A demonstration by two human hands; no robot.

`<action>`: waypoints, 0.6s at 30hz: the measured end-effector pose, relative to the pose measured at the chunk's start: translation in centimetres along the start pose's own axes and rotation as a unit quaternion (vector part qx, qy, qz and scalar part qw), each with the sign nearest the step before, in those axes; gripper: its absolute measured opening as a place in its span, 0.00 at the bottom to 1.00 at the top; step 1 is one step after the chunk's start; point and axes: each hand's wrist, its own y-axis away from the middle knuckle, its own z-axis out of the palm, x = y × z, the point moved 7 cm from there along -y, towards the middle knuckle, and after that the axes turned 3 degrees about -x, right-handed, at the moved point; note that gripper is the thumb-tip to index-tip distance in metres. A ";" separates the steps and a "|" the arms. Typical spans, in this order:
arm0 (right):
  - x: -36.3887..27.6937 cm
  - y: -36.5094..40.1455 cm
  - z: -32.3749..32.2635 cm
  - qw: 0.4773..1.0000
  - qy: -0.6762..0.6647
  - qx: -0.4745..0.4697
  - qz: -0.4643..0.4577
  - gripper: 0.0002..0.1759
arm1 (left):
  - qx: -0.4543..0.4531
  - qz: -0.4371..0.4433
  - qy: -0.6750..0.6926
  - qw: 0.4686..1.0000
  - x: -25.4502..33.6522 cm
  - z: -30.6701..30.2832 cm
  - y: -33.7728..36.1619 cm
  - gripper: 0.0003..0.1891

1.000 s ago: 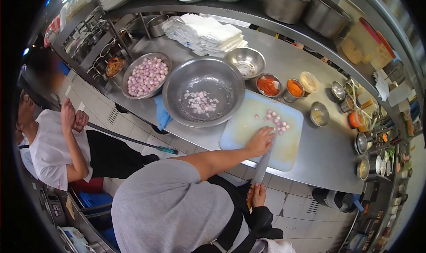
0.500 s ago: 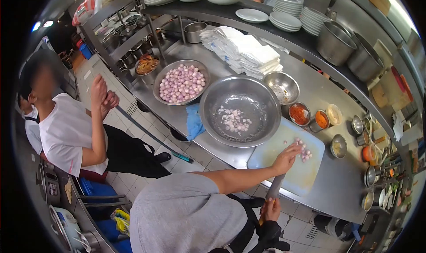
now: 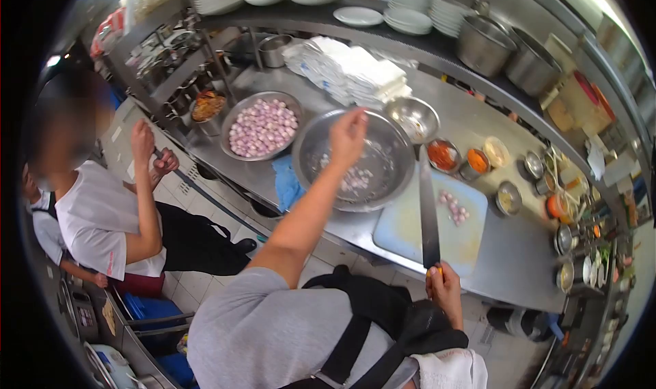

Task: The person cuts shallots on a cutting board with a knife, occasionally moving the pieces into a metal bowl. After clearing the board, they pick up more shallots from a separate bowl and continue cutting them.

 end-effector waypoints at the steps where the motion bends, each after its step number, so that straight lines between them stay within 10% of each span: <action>1: 1.2 0.6 -0.8 1.000 -0.001 0.013 0.013 0.11 | 0.008 0.048 -0.027 0.998 -0.1 -0.7 -0.4 0.13; 5: 3.0 2.5 -4.5 0.991 -0.090 0.101 -0.004 0.10 | -0.228 -0.007 -0.349 0.909 -9.5 -0.3 0.1 0.16; 12: 8.3 4.5 -11.3 0.984 -0.086 0.122 0.100 0.11 | -0.047 0.143 -0.233 0.961 1.6 4.1 3.5 0.10; 18: 10.9 5.6 -17.1 0.986 -0.021 0.098 0.130 0.11 | -0.324 -0.015 -0.127 0.937 0.4 19.2 16.3 0.10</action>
